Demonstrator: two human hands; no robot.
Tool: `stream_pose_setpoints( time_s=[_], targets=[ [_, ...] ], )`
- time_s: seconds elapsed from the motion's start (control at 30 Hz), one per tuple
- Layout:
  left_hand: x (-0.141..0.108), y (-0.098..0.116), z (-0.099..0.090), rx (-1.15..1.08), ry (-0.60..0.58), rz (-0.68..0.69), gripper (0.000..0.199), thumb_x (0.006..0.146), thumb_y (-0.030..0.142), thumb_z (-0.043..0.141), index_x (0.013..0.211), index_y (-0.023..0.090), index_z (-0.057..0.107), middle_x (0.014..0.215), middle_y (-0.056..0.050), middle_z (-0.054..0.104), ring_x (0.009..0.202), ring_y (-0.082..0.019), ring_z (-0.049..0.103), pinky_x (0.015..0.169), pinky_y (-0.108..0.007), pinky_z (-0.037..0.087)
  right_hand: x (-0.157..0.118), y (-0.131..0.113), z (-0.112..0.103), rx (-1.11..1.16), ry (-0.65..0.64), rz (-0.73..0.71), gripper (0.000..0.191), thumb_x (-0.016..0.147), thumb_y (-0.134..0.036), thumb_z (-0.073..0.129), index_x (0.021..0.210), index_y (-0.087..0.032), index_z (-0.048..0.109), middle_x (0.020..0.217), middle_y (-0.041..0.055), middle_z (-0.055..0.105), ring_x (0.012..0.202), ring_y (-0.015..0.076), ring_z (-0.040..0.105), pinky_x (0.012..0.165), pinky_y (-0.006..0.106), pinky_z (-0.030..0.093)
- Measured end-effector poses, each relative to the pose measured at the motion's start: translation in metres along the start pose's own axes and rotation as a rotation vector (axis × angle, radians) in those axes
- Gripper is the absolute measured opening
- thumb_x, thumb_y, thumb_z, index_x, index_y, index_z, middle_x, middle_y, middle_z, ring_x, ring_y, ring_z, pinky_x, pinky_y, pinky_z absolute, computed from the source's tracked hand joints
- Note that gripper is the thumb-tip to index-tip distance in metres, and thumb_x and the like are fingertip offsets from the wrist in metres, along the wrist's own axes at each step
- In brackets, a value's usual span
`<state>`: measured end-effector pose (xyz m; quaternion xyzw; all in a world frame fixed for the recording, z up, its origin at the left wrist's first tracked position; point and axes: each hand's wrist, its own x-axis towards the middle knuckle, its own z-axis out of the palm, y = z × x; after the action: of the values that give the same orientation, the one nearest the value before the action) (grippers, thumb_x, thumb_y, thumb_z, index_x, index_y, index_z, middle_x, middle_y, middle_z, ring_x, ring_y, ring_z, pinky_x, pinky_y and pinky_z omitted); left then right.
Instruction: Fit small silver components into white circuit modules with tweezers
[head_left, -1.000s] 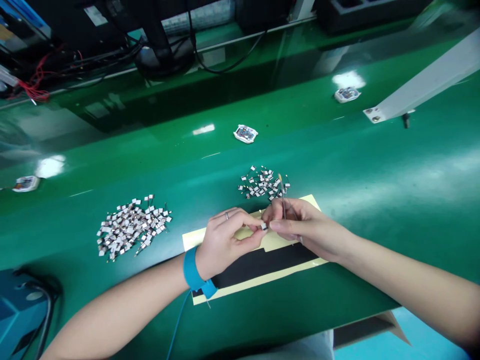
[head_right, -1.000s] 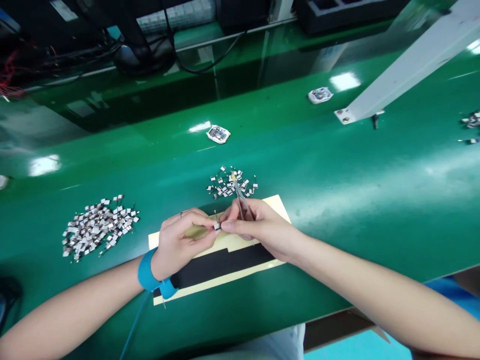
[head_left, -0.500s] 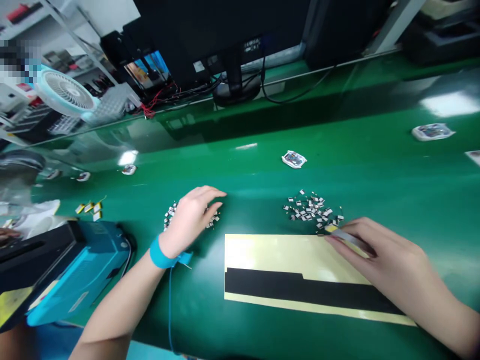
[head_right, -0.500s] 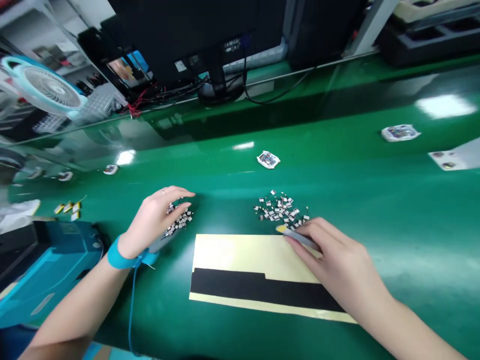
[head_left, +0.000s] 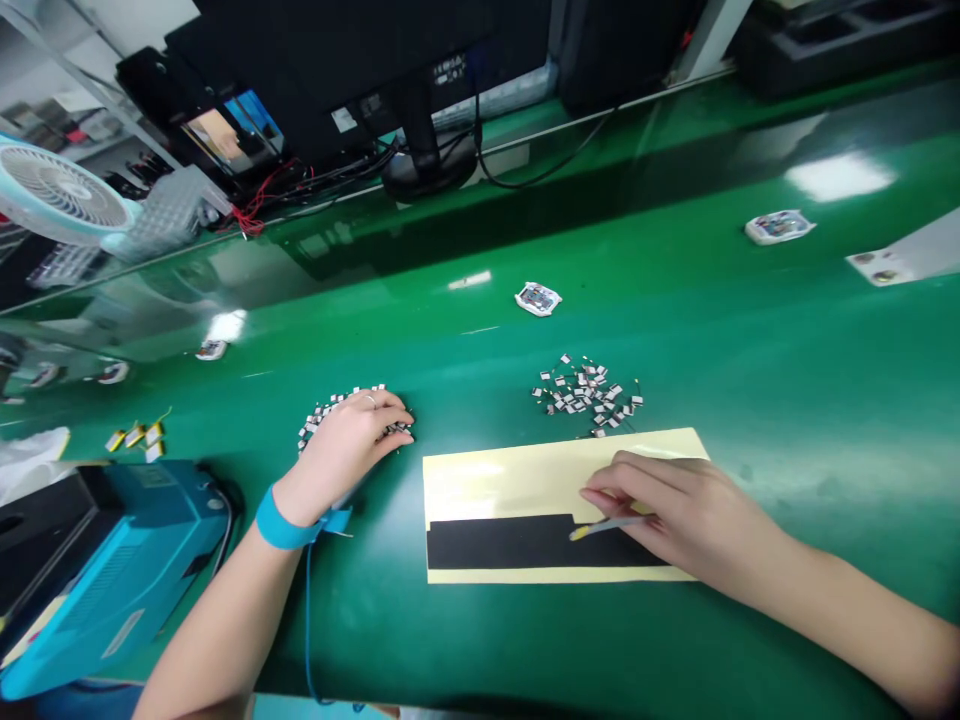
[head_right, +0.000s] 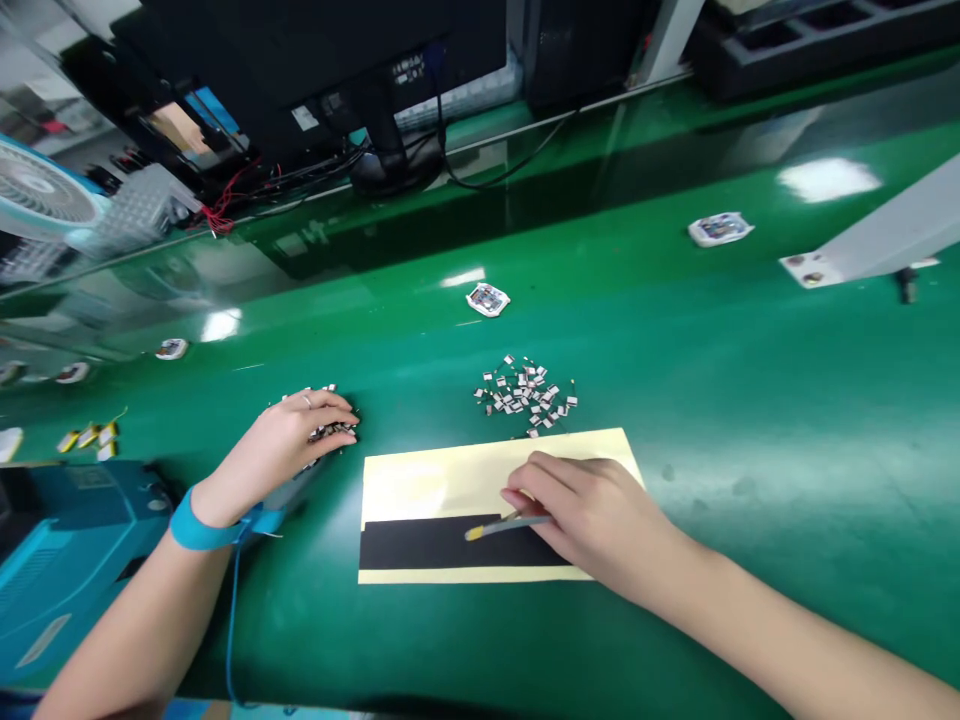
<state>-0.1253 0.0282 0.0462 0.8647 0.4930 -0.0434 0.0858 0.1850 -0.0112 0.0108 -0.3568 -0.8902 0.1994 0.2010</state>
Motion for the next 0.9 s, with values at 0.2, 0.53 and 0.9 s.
stream_pose_setpoints(
  time_s=[0.2,0.53,0.9],
  targets=[
    [0.0,-0.005,0.0,0.01,-0.049,0.063,0.015,0.082,0.022,0.044,0.078,0.02,0.058,0.091,-0.003,0.059,0.082,-0.019,0.054,0.075,-0.033,0.041,-0.001,-0.002,0.0,-0.016,0.0,-0.019,0.013,0.083,-0.016,0.04,0.072,-0.018,0.046,0.06,-0.0003,0.053,0.047,0.0102,0.046,0.047,0.023,0.032],
    [-0.001,0.006,-0.012,-0.238,0.097,0.031,0.015,0.082,0.028,0.043,0.082,0.018,0.055,0.081,-0.003,0.062,0.075,-0.016,0.056,0.071,-0.028,0.043,-0.004,-0.007,-0.004,0.093,-0.131,0.007,0.013,0.079,-0.009,0.043,0.081,-0.019,0.05,0.062,-0.0013,0.058,0.05,0.0115,0.051,0.048,0.024,0.032],
    [0.001,0.023,-0.006,-0.275,0.126,-0.024,0.014,0.08,0.028,0.048,0.086,0.018,0.056,0.085,-0.002,0.061,0.077,-0.014,0.056,0.072,-0.026,0.045,-0.006,-0.011,0.001,-0.155,-0.22,-0.06,0.013,0.077,-0.014,0.048,0.088,-0.017,0.053,0.076,0.0025,0.058,0.059,0.0128,0.056,0.05,0.023,0.037]
  ],
)
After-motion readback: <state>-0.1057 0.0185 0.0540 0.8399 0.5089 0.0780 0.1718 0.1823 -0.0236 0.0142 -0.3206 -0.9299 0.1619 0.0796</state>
